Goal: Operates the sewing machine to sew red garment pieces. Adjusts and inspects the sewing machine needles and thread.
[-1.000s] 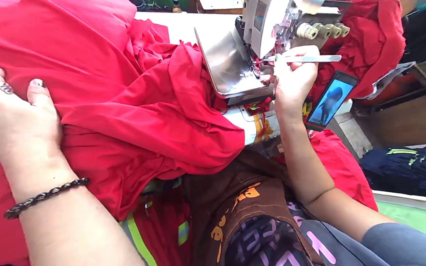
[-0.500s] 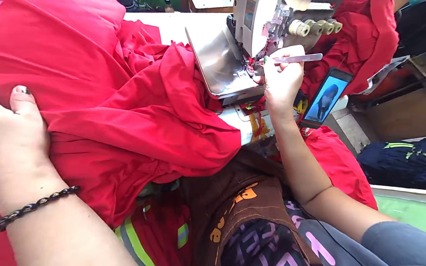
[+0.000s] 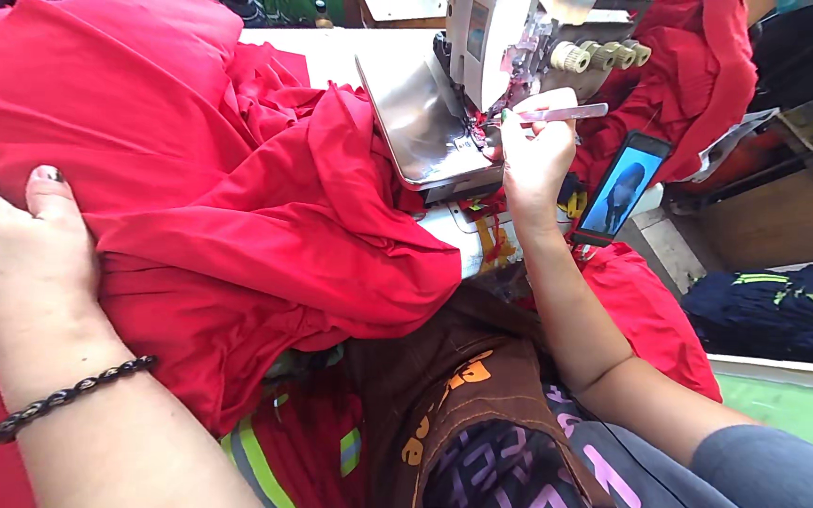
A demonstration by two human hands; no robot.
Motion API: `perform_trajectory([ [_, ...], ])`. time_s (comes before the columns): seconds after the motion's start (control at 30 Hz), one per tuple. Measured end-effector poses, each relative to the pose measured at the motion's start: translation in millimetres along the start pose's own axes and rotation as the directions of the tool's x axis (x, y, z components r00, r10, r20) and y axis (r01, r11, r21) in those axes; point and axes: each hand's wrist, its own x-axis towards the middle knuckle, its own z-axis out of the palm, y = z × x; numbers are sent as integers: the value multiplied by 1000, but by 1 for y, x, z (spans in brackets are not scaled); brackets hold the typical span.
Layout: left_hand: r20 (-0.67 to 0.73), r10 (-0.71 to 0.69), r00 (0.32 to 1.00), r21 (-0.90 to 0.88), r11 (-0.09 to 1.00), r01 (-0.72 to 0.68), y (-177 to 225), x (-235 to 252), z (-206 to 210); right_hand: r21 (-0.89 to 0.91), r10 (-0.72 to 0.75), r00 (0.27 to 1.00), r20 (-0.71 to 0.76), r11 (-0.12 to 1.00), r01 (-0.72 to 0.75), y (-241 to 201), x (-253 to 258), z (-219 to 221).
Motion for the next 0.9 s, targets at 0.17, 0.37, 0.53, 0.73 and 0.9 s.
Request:
perform_trajectory([
  [0.17,-5,-1,1000,18,1000,1,-2,1,1,-35,-7,1000,-3,999,7,1,1,2],
  [0.37,-5,17,1000,18,1000,-17,-4,2,1,-61,14,999,-29,998,-16,-1,0,4],
  [0.53,-17,7,1000,9,1000,-6,-5,3,3,-15,-52,998,-44,999,52,2,-2,6],
  [0.73,-17,-15,1000,29,999,16,-5,5,4,94,-98,994,-39,990,102,8,-4,7],
  [0.9,-20,-34,999,39,999,35,-6,6,5,98,-108,993,-44,989,112,8,-5,6],
])
